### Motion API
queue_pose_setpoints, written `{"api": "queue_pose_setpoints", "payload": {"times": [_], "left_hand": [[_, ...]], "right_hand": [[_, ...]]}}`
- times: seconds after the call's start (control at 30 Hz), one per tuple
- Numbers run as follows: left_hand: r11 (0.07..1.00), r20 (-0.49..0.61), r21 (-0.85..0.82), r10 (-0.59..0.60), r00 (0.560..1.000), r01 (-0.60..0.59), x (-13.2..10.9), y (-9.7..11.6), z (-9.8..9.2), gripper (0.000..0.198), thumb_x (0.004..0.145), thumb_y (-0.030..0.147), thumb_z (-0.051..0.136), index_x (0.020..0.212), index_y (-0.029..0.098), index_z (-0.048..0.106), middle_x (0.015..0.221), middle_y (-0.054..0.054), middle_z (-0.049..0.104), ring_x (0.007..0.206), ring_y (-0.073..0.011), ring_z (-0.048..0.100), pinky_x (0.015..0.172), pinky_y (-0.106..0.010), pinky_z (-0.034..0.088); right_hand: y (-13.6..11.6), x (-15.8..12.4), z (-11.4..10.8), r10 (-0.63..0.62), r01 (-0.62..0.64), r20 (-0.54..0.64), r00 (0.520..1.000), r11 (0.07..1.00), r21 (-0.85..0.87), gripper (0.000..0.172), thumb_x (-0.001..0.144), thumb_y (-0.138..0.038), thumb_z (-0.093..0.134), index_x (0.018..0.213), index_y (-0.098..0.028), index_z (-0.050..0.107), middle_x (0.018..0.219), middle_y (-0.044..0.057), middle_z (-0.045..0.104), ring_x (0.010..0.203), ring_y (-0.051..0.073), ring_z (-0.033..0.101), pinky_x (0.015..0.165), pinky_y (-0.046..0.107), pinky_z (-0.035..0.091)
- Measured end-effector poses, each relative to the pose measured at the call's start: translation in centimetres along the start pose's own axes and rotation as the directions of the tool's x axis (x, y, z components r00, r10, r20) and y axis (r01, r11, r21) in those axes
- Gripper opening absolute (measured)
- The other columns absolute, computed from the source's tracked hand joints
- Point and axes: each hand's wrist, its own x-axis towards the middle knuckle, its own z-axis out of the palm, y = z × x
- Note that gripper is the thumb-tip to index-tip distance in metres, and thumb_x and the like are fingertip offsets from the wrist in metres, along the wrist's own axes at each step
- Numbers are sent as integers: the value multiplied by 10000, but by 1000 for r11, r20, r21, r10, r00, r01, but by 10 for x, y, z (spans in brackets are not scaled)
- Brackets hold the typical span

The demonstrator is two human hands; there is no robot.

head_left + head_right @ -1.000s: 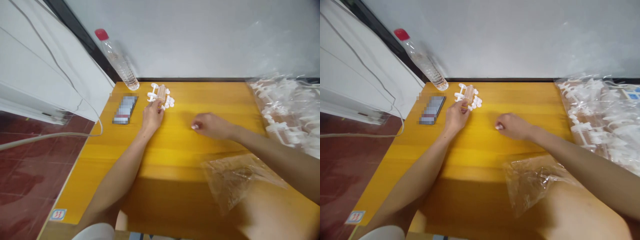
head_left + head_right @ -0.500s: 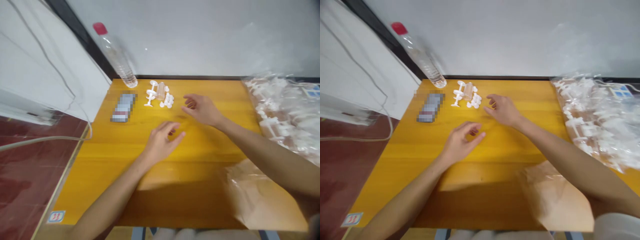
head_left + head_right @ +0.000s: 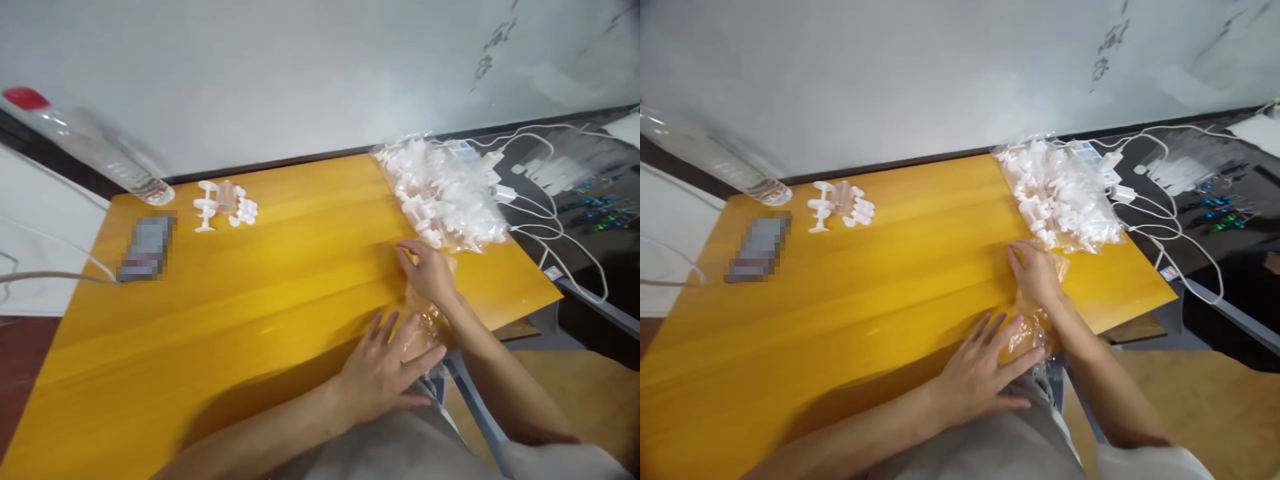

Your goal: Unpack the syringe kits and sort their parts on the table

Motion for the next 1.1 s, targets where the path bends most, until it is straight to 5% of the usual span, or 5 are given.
{"api": "queue_pose_setpoints", "payload": {"times": [0.23,0.37,0.57,0.8,1.1], "left_hand": [[983,-131,80,-155,979,166,-28,-27,-25,280,1019,141,524,1186,225,733,1205,-70,767,1165,-248,719,1091,-437,595],[965,-193,16,-255,947,263,-34,-23,-36,368,1027,320,571,1377,239,650,1382,-103,701,1291,-278,666,1101,-462,587],[992,108,-49,-109,988,114,-7,3,-9,702,996,662,504,1553,234,500,1687,-109,389,1589,-350,312,1289,-613,312],[982,211,33,-190,959,188,-60,-12,-39,718,997,639,528,1589,239,456,1675,-113,406,1586,-326,328,1301,-635,256],[930,57,-215,-294,954,299,-34,-45,-81,432,1045,474,532,1417,280,634,1485,-72,637,1390,-249,586,1209,-485,449]], "right_hand": [[-10,8,-15,59,-73,68,996,974,216,331,988,-387,553,1119,-189,784,1112,96,790,1006,243,765,924,382,616],[1,-15,-26,-70,63,86,994,994,85,330,1027,-389,522,1153,-227,781,1277,84,743,1178,254,719,1048,407,575],[10,-26,-7,-120,115,222,968,993,35,444,1073,-368,415,1395,-183,659,1481,119,617,1431,249,548,1210,439,451],[-3,-29,12,-276,374,459,844,917,-136,679,1088,-529,341,1671,-183,306,1712,127,267,1610,308,218,1305,616,164],[-11,-99,-8,-135,239,286,949,900,-365,789,1000,-658,443,1610,-159,427,1643,186,406,1561,399,324,1281,600,265]]}}
